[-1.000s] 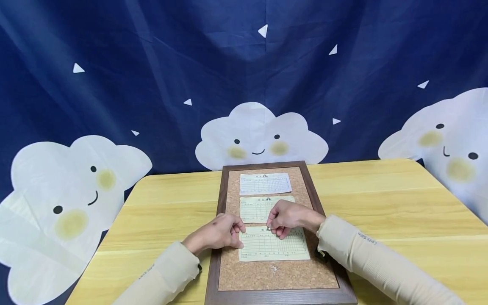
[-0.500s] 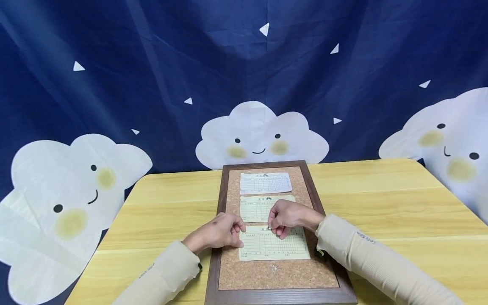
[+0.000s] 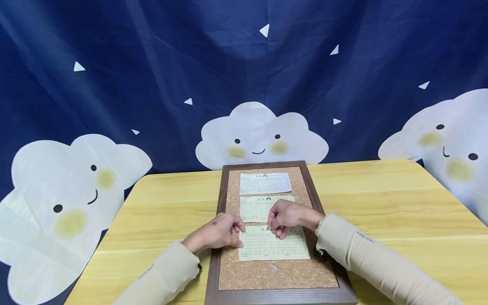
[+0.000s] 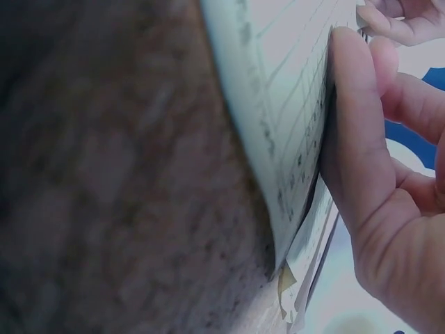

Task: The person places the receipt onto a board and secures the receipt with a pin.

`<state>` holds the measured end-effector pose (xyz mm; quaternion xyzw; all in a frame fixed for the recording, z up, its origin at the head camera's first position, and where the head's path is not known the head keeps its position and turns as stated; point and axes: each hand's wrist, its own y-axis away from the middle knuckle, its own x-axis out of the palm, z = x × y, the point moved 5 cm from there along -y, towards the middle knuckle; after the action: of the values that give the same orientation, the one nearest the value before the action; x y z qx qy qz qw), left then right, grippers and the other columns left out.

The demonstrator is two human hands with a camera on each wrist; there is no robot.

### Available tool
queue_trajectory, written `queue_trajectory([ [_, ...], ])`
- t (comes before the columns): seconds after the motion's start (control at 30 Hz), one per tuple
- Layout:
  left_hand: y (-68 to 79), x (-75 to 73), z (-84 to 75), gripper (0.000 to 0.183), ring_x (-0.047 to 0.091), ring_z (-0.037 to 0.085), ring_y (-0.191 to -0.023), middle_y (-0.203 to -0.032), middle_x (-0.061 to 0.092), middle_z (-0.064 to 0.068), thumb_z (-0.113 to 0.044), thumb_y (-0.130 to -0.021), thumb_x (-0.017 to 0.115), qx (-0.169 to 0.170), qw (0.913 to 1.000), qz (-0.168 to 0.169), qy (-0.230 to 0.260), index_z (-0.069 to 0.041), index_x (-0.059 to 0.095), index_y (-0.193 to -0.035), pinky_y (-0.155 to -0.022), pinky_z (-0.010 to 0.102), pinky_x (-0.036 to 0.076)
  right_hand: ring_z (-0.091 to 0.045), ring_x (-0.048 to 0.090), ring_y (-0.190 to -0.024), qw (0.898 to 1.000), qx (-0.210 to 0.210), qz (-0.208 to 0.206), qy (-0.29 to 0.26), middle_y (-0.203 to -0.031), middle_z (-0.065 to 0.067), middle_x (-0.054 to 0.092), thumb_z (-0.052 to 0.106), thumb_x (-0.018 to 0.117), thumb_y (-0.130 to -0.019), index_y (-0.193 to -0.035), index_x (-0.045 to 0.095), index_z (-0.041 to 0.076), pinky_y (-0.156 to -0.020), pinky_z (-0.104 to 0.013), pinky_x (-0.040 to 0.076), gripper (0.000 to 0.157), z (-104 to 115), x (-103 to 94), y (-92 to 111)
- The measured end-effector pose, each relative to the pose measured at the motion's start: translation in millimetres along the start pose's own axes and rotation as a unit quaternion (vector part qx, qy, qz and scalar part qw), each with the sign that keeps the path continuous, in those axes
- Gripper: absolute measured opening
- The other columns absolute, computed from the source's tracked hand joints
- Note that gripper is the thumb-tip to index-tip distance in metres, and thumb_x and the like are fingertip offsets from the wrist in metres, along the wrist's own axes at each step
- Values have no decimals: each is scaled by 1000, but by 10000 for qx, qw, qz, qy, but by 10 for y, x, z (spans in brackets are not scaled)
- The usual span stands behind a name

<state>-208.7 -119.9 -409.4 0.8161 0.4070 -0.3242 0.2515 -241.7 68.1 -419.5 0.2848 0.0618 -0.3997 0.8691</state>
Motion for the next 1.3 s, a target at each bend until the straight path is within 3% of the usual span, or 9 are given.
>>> queue_trajectory([
  [0.6,-6,3,10,28,53,10,-70,-80,57,-1,-1,-72,86,-86,9999,23,83,-9,66,-91,-72,28,44,-11,57,-49,9997,131,-134,173,-64,-10,63,-8,64,-90,-79,64,-2,-54,-29,57,12,-4,-1,-26],
  [0.97,-1,12,-4,28,53,8,-70,-80,58,-2,-2,-72,87,38,10000,23,32,-9,67,-91,-74,28,43,-12,56,-49,9990,232,-218,319,-64,-11,63,-7,65,-89,-79,64,-1,-54,-28,57,12,-3,8,-27],
  [1.3,-6,13,-1,28,54,9,-67,-80,57,-1,1,-72,86,-84,9998,46,149,-7,66,-90,-66,25,46,-13,57,-49,9965,238,-363,720,-64,-12,64,-7,68,-89,-76,59,1,-54,-30,57,17,42,7,-24],
])
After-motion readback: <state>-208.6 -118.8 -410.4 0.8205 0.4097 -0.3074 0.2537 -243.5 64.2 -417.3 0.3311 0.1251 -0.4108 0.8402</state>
